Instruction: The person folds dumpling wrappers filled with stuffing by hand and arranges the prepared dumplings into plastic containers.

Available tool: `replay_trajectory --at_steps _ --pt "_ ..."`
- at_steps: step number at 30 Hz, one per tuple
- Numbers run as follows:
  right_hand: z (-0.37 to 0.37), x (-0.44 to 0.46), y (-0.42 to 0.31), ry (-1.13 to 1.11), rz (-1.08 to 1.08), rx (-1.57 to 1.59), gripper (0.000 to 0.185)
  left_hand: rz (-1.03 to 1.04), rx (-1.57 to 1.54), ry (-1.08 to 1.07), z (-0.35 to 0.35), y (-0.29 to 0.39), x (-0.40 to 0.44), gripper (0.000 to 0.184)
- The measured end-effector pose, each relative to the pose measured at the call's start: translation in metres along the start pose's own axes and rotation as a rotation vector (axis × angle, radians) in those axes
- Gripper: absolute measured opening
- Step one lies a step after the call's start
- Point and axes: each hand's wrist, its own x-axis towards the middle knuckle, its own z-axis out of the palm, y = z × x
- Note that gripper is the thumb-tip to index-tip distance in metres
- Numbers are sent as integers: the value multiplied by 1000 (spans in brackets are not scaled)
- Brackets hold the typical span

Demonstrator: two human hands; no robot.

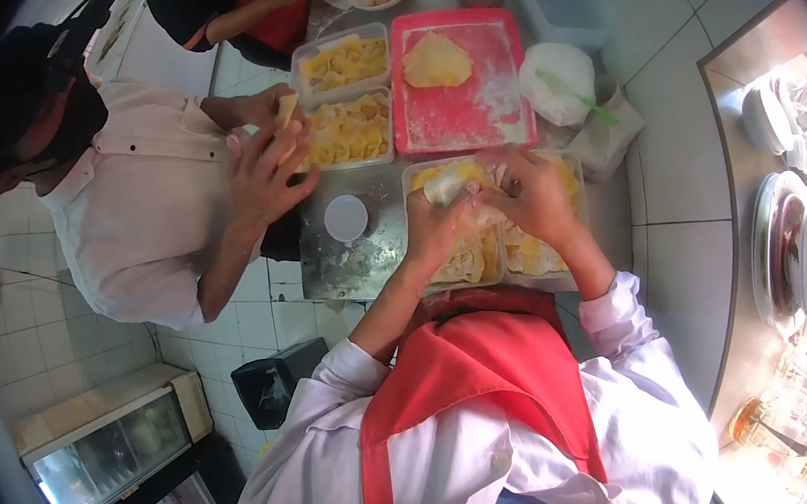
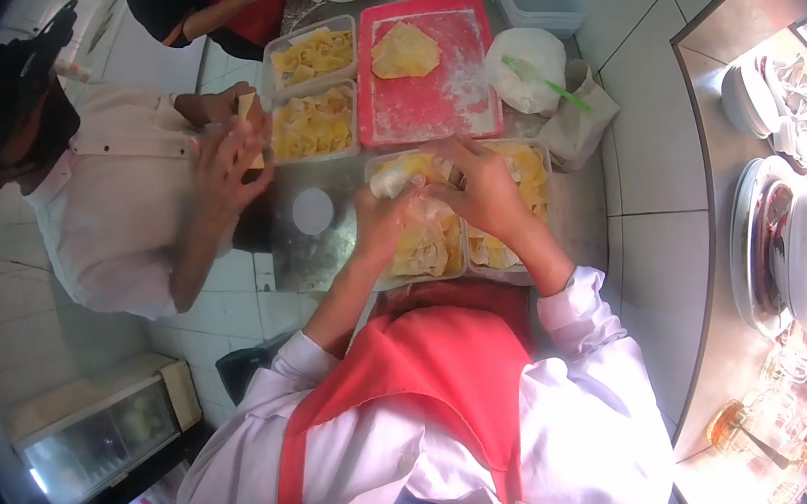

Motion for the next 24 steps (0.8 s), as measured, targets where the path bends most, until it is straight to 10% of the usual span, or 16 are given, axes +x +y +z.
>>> replay_trajectory --at_steps 16,24 --pt "-2 -5 -15 -112 -170 -317 80 -23 90 -310 -21 26 4 24" --pt "11 -7 -11 92 36 225 42 154 67 -80 -17 23 4 22"
